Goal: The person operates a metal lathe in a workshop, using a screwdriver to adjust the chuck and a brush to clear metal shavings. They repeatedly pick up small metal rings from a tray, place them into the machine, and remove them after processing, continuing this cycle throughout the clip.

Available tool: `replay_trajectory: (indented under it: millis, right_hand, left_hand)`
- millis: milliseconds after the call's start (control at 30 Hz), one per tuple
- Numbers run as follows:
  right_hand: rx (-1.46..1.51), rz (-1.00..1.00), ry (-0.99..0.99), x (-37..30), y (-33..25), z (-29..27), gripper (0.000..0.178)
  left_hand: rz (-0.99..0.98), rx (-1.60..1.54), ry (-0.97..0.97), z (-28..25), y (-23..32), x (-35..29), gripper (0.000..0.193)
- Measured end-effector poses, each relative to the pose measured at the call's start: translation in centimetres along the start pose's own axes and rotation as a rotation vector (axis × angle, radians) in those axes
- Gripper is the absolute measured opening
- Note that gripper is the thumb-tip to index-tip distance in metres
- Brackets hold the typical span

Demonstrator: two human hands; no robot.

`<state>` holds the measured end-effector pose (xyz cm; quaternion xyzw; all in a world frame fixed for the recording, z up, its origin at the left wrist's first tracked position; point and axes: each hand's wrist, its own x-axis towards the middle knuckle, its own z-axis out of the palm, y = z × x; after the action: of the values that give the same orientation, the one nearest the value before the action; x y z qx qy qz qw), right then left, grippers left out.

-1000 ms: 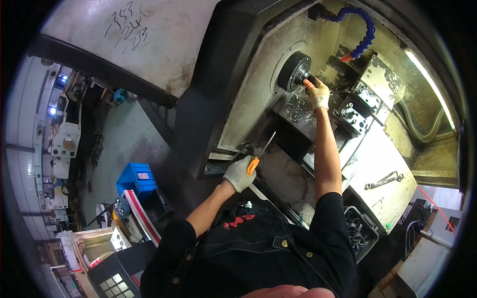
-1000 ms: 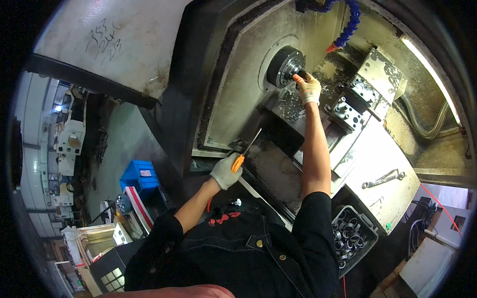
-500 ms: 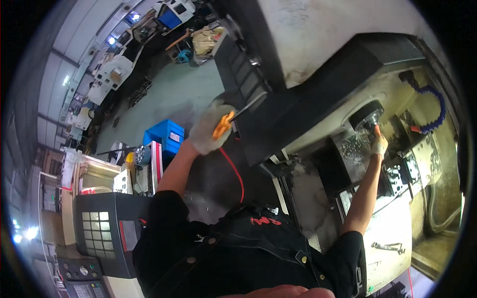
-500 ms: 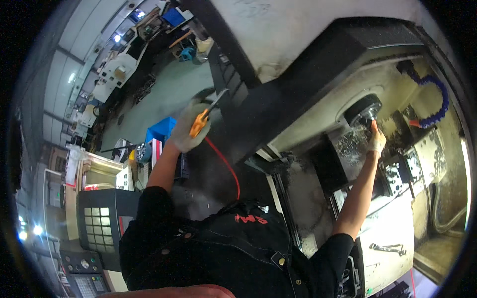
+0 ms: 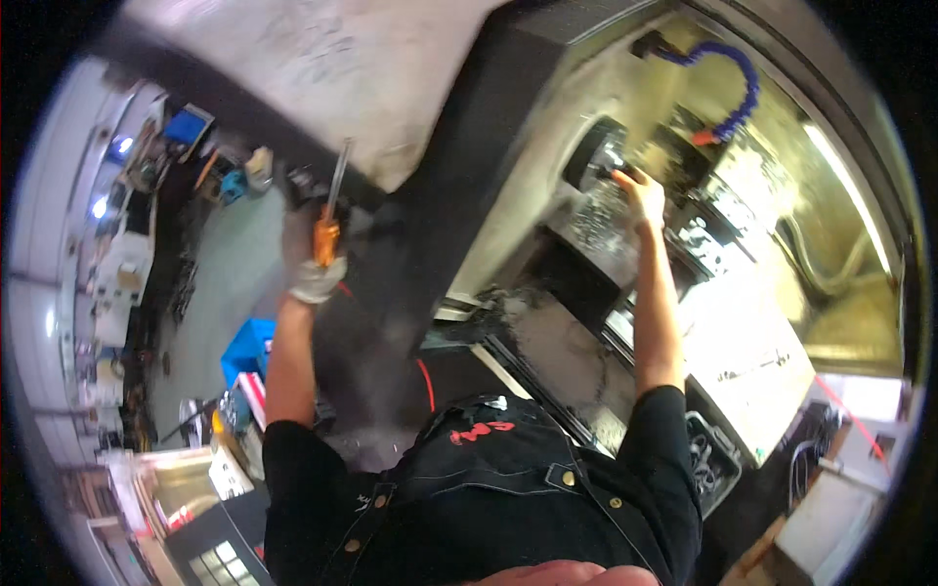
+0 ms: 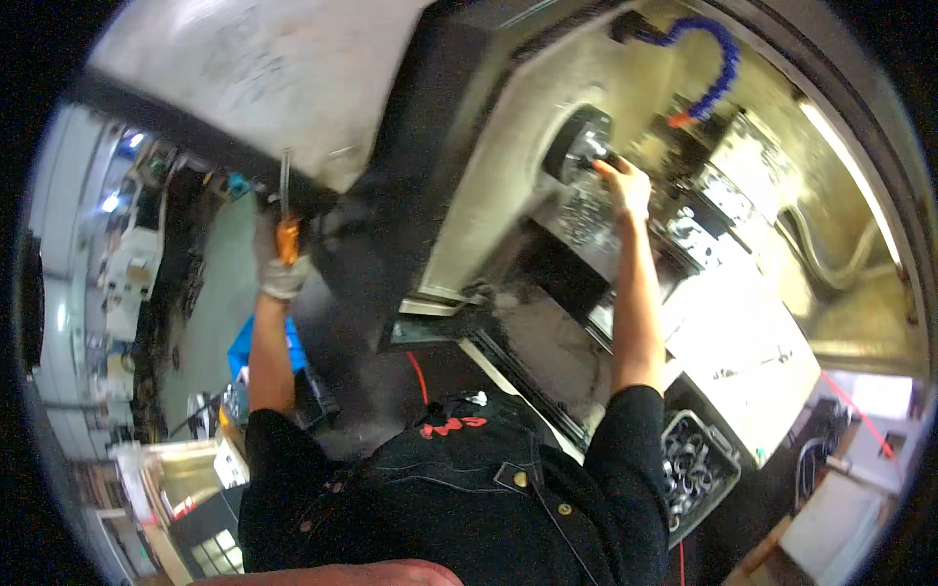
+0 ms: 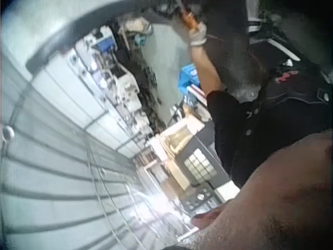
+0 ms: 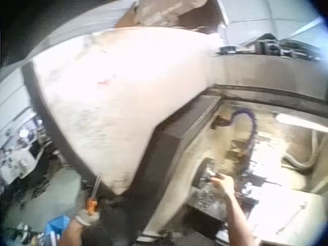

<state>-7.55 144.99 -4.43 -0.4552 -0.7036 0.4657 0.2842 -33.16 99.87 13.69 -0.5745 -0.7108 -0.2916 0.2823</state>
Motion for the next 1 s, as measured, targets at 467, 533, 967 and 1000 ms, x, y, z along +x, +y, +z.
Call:
replay_trajectory:
  millis: [467,533,967,1000]
  right_hand:
    - [-0.247,0.030,-0.094,0.6,-1.1,0.1,0.041]
    - [-0.618,-0.234,-0.279,2.4,-1.1,-2.7,0.040]
    - [-1.901,0.041,-0.495,14.2,-3.5,-11.7,0.051]
    - [-1.902,0.033,-0.492,14.8,-3.3,-11.4,0.050]
  left_hand:
    - [-0.111,0.056,-0.120,-1.1,1.3,0.0,0.081]
    - [-0.205,-0.110,-0.066,-0.2,2.6,0.1,0.067]
    - [-1.011,-0.496,0.102,-2.9,12.9,-11.8,0.023]
    - [-1.061,-0.484,0.111,-3.0,13.8,-12.0,0.024]
